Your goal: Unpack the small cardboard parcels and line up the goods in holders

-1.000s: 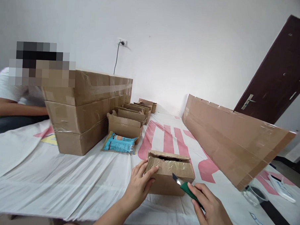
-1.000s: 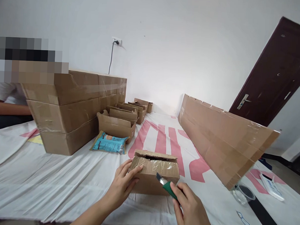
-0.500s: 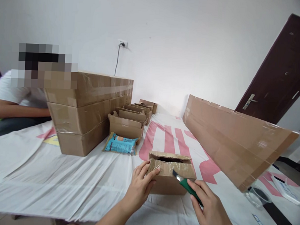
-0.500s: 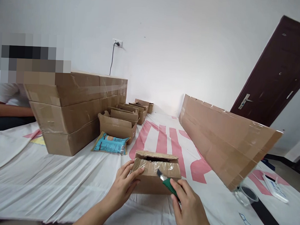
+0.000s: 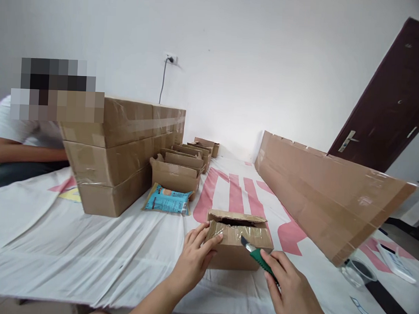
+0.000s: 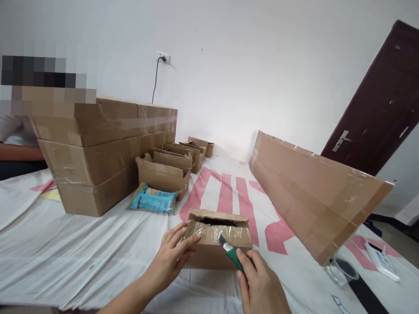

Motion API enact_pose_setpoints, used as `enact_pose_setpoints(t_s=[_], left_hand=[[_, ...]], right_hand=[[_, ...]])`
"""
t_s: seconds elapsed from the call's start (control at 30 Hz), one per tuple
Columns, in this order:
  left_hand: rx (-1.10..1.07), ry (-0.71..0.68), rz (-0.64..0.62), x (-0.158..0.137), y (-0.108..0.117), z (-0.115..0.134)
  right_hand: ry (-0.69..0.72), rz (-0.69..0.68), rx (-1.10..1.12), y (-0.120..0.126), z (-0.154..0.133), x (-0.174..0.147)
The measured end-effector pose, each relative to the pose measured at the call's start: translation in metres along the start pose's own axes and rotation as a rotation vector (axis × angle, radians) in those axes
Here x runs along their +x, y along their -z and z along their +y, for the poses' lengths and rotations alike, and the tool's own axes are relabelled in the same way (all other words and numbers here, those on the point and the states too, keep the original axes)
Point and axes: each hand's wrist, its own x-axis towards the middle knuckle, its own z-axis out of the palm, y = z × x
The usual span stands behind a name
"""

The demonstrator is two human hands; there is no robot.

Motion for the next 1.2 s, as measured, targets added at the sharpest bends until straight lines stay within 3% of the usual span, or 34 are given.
enact_pose_setpoints(t_s=[0.27,0.77,1.2], left_hand=[[0.022,0.017,-0.006,0.001,-0.001,0.0],[0.019,-0.013,0.001,0.005,0.001,-0.002],[0.009,-0.004,0.0,0.006,0.001,-0.001]], right_hand=[[-0.017,-0.088,0.059,0.014,-0.004,-0.006],[-0.039,0.014,0.005,-0.007,-0.007,-0.002],[-0.302,-0.064,0.481,-0.018,0.007,0.009]])
